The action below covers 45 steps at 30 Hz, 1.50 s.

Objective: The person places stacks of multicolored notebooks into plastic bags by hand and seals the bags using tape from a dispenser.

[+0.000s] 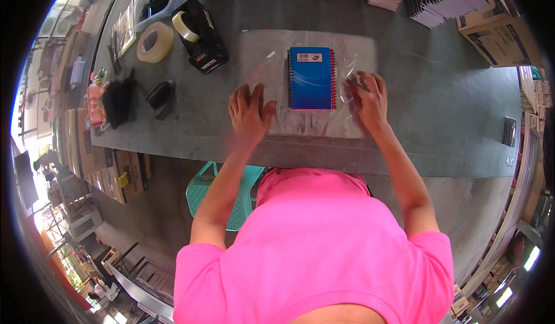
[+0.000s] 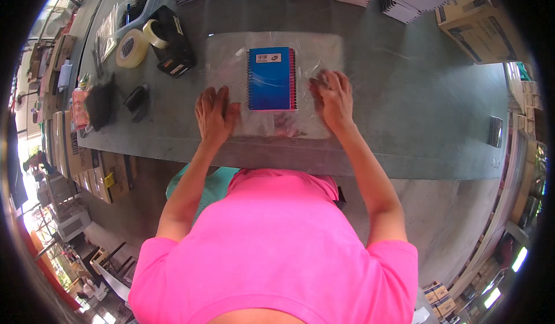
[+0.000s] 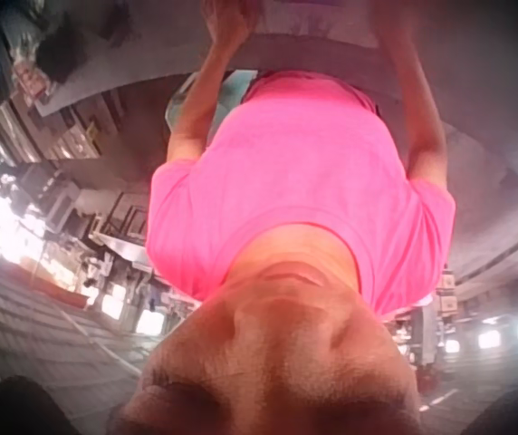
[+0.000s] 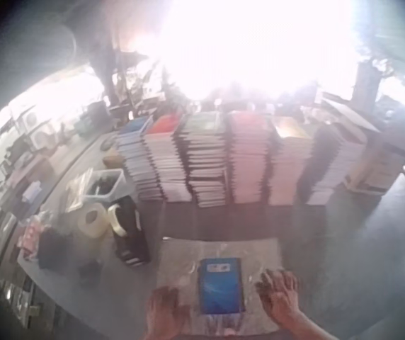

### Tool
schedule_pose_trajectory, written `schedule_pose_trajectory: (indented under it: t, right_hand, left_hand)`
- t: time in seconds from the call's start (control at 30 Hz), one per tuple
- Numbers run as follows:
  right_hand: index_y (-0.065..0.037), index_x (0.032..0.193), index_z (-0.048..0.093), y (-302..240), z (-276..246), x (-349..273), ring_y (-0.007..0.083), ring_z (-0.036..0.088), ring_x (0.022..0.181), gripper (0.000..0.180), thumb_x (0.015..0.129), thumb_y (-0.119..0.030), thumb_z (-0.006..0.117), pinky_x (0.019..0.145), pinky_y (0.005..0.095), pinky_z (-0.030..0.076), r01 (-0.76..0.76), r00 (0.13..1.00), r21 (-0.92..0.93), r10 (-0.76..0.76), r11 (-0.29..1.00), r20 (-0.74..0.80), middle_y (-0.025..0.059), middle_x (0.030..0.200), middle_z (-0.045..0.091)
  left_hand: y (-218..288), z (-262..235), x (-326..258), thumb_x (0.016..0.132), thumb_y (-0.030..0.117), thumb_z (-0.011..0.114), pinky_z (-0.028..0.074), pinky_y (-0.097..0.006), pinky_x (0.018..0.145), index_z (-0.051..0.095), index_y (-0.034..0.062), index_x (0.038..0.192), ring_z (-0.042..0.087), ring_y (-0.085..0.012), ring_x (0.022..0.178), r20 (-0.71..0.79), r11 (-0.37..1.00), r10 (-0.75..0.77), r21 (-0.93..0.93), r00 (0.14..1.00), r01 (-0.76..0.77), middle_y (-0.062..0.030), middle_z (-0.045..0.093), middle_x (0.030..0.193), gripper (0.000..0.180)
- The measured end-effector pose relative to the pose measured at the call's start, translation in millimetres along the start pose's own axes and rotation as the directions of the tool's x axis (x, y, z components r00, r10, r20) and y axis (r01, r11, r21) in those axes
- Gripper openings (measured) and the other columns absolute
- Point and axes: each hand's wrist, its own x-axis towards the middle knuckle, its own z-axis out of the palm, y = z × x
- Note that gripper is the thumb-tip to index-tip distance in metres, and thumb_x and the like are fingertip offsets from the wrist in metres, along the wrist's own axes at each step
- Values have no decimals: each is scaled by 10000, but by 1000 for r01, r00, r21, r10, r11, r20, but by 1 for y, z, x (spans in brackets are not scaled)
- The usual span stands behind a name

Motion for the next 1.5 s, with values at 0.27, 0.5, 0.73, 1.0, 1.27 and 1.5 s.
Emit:
schedule_pose_trajectory:
  t: [0.27, 0.5, 0.73, 1.0, 1.27, 1.5]
  right_hand:
    - [44, 1013, 519, 15, -33, -4, 161, 619, 626, 445, 867, -370, 589, 510, 252, 516, -797, 397, 474, 268, -375, 878, 125, 834, 635]
    - [-8, 763, 592, 3, -19, 33, 186, 580, 542, 294, 820, -295, 560, 500, 327, 440, -740, 651, 494, 304, 457, 695, 118, 666, 624]
    - [28, 665, 539, -73, -41, 62, 311, 570, 559, 257, 775, -203, 565, 549, 400, 444, -261, 871, 369, 53, 892, 488, 195, 606, 556]
    - [1, 800, 588, -109, 3, 47, 339, 635, 617, 221, 772, -217, 572, 539, 435, 500, -69, 900, 50, 40, 996, 433, 169, 668, 621]
    - [31, 959, 526, -115, 21, 19, 351, 593, 575, 301, 807, -227, 556, 533, 450, 497, -114, 986, 119, 97, 986, 133, 186, 774, 575]
    - [43, 1122, 469, -142, -6, 3, 339, 604, 627, 414, 825, -234, 549, 501, 445, 499, -299, 915, 116, 250, 947, 317, 194, 881, 524]
  left_hand:
    - [26, -28, 30, 815, 208, 633, 398, -448, 892, 508, 85, 1188, 440, -368, 1093, -70, 972, -57, -232, 996, 39, -176, 448, 1193, 413]
    - [53, 3, 109, 837, 249, 625, 406, -423, 878, 498, 33, 1186, 483, -362, 1038, -82, 883, 84, -456, 993, -112, -192, 513, 1123, 430]
    - [56, 36, 115, 785, 353, 671, 413, -438, 846, 513, 38, 1174, 511, -380, 985, 71, 845, 3, -534, 997, 35, -205, 552, 1067, 525]
    - [54, 50, 111, 733, 428, 690, 415, -462, 811, 558, 83, 1107, 526, -360, 964, 68, 866, 12, -499, 998, 24, -172, 578, 1016, 525]
    - [138, 15, 152, 748, 283, 639, 437, -489, 805, 550, 118, 1132, 541, -352, 997, 159, 786, 615, -51, 772, -616, -145, 596, 1015, 427]
    - [31, 24, 209, 799, 129, 571, 500, -430, 648, 565, 119, 1134, 620, -313, 779, 238, 907, 115, -421, 964, -4, -144, 633, 860, 336]
